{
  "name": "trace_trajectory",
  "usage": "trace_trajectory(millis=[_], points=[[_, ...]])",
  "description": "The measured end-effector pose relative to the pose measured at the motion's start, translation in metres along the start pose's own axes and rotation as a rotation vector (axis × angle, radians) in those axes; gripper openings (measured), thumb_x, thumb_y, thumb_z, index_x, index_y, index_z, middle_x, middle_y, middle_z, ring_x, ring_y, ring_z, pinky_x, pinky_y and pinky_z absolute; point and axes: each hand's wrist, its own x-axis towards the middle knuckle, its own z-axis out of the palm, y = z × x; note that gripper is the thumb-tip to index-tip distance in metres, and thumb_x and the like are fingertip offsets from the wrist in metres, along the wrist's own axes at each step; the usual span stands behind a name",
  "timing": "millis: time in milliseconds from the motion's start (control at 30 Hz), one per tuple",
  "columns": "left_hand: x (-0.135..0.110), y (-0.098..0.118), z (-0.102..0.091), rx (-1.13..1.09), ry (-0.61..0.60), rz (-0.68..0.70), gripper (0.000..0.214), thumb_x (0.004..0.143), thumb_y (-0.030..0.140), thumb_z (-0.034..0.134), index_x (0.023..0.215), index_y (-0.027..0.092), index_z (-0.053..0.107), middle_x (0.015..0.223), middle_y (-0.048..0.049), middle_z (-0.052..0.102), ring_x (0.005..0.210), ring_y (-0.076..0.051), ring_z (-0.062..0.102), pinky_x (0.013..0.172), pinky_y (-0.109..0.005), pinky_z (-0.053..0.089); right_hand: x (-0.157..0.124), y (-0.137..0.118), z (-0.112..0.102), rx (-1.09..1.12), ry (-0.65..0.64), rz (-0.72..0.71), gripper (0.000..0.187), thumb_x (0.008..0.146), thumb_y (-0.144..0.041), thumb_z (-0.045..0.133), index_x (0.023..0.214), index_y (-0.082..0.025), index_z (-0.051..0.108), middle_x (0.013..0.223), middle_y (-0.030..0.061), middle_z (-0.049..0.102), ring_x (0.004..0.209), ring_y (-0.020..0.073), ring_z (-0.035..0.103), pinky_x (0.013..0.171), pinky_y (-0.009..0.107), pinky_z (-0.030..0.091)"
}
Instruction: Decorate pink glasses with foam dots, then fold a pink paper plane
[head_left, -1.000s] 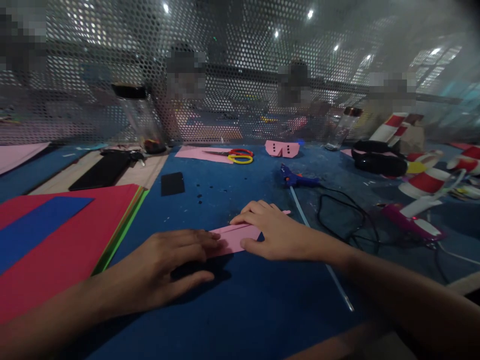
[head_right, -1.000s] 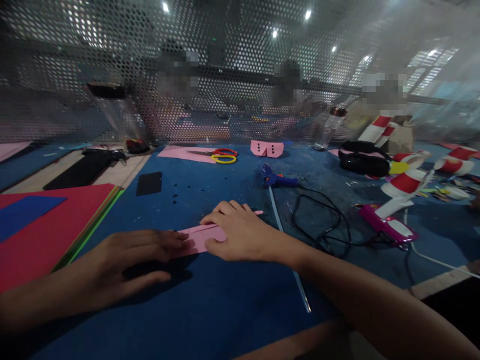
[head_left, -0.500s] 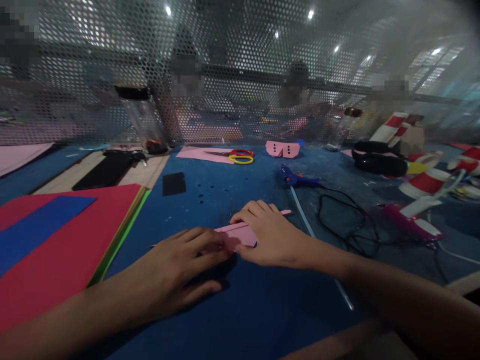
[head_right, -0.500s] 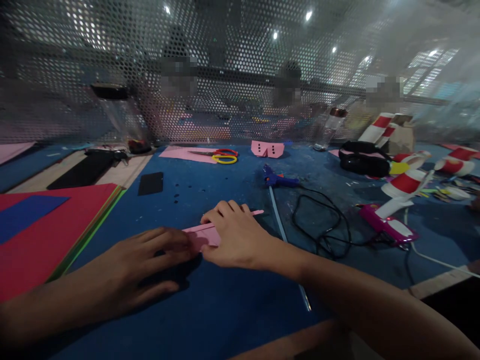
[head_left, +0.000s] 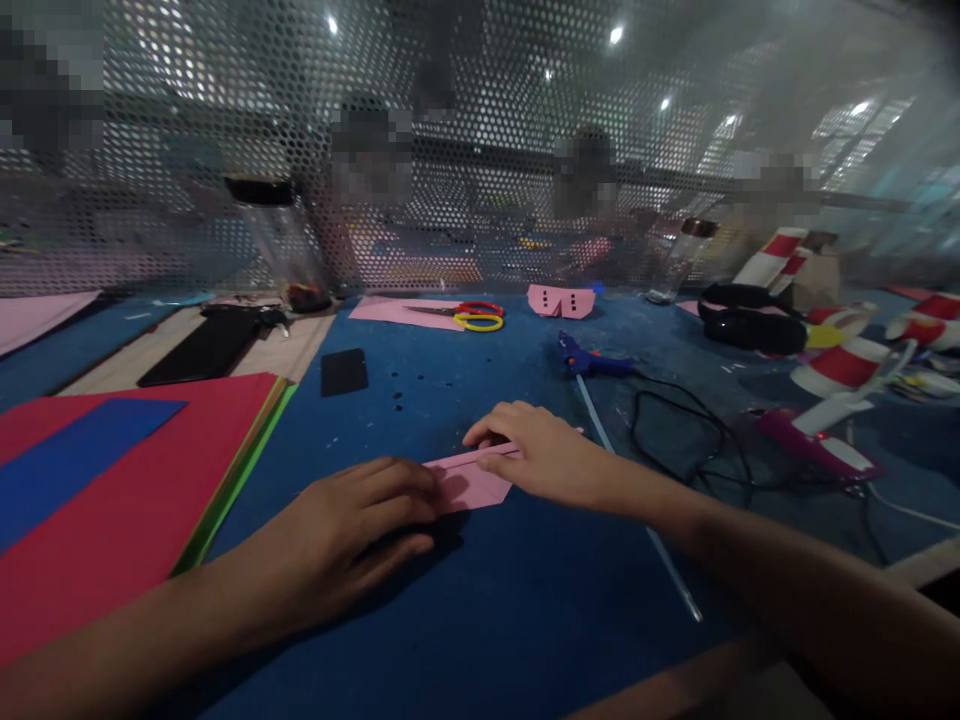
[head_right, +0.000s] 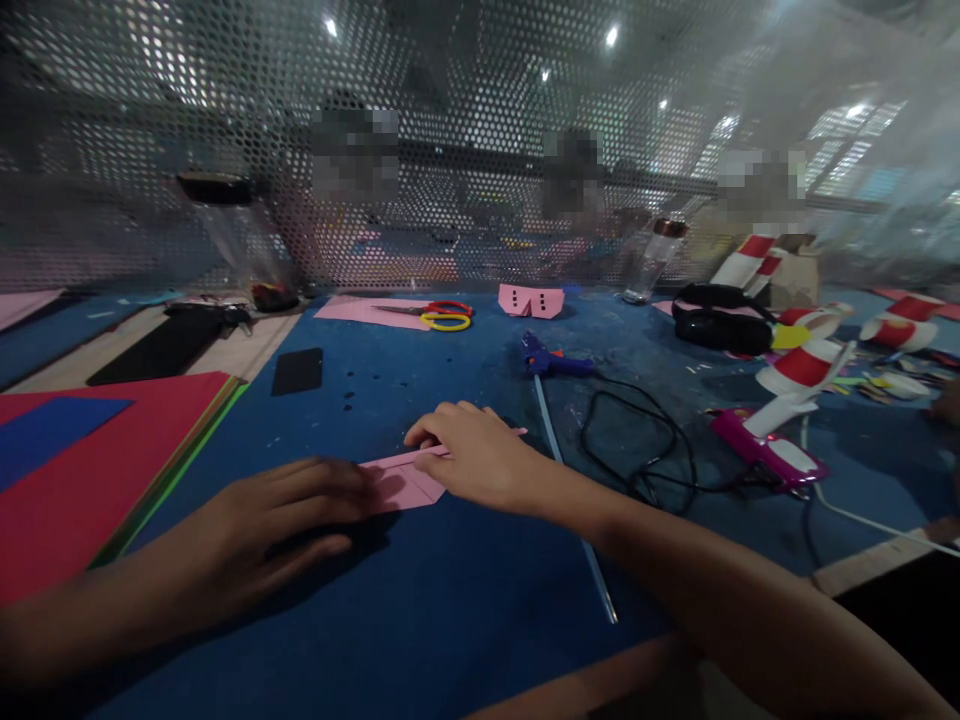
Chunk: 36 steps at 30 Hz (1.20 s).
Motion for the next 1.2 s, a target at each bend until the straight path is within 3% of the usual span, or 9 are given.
trace_trajectory(millis=[100, 233, 367, 567, 800, 1067, 1200], points=[[0.000, -0.001, -0.001, -0.028, 0.123, -0.040, 0.030, 0.100, 0.018, 0.053, 0.127, 0.028, 0.062, 0.133, -0.0054, 0.062, 0.122, -0.019, 0.060, 0.102, -0.031, 0.051, 0.003, 0.002, 0.004, 0.016, 0.057, -0.033, 0.017, 0.095, -0.019, 0.057, 0.103, -0.023, 0.072, 0.106, 0.0038, 0.069, 0.101, 0.0193, 0.060, 0.085, 0.033, 0.043], [0.002, -0.003, -0.003, -0.046, 0.268, -0.266, 0.024, 0.099, 0.030, 0.056, 0.121, 0.027, 0.065, 0.122, -0.0047, 0.068, 0.114, -0.022, 0.063, 0.098, -0.034, 0.052, 0.001, 0.005, 0.007, 0.098, 0.126, -0.050, 0.016, 0.096, -0.020, 0.057, 0.101, -0.024, 0.073, 0.104, 0.0017, 0.068, 0.090, 0.0150, 0.062, 0.079, 0.028, 0.045], [0.003, -0.008, -0.003, -0.149, 0.282, -0.477, 0.031, 0.097, 0.042, 0.055, 0.122, 0.028, 0.066, 0.119, -0.0046, 0.071, 0.108, -0.025, 0.067, 0.091, -0.036, 0.056, -0.002, 0.004, 0.004, 0.111, 0.131, -0.056, 0.017, 0.095, -0.018, 0.059, 0.100, -0.024, 0.073, 0.103, 0.0008, 0.068, 0.090, 0.0146, 0.063, 0.079, 0.028, 0.045], [0.002, -0.010, -0.004, -0.302, 0.251, -0.580, 0.029, 0.095, 0.037, 0.055, 0.116, 0.027, 0.071, 0.112, -0.0036, 0.076, 0.102, -0.024, 0.071, 0.088, -0.035, 0.058, -0.001, 0.002, 0.002, 0.143, 0.130, -0.075, 0.018, 0.093, -0.014, 0.059, 0.100, -0.023, 0.073, 0.103, 0.0007, 0.070, 0.092, 0.0146, 0.064, 0.082, 0.029, 0.046], [0.005, -0.010, -0.011, -0.333, 0.305, -0.615, 0.026, 0.090, 0.036, 0.058, 0.107, 0.025, 0.075, 0.099, -0.0032, 0.078, 0.089, -0.024, 0.073, 0.084, -0.037, 0.059, -0.004, -0.001, 0.001, 0.059, 0.493, -0.260, 0.016, 0.097, -0.017, 0.053, 0.108, -0.021, 0.064, 0.107, 0.0061, 0.067, 0.104, 0.0200, 0.061, 0.094, 0.037, 0.047], [0.008, -0.012, -0.018, -0.373, 0.392, -0.734, 0.036, 0.085, 0.049, 0.063, 0.105, 0.021, 0.073, 0.090, -0.0053, 0.078, 0.085, -0.025, 0.072, 0.075, -0.036, 0.057, -0.004, 0.002, 0.008, 0.130, 0.541, -0.083, 0.009, 0.095, -0.030, 0.057, 0.097, -0.022, 0.060, 0.093, 0.0020, 0.067, 0.082, 0.0154, 0.062, 0.074, 0.028, 0.047], [0.007, -0.015, -0.019, -0.430, 0.387, -0.779, 0.039, 0.087, 0.052, 0.063, 0.110, 0.021, 0.072, 0.090, -0.0041, 0.076, 0.077, -0.020, 0.067, 0.063, -0.029, 0.050, -0.003, 0.003, 0.010, 0.068, 0.460, 0.100, 0.033, 0.094, -0.047, 0.058, 0.074, -0.022, 0.055, 0.068, -0.0012, 0.063, 0.062, 0.0139, 0.056, 0.060, 0.027, 0.040]])
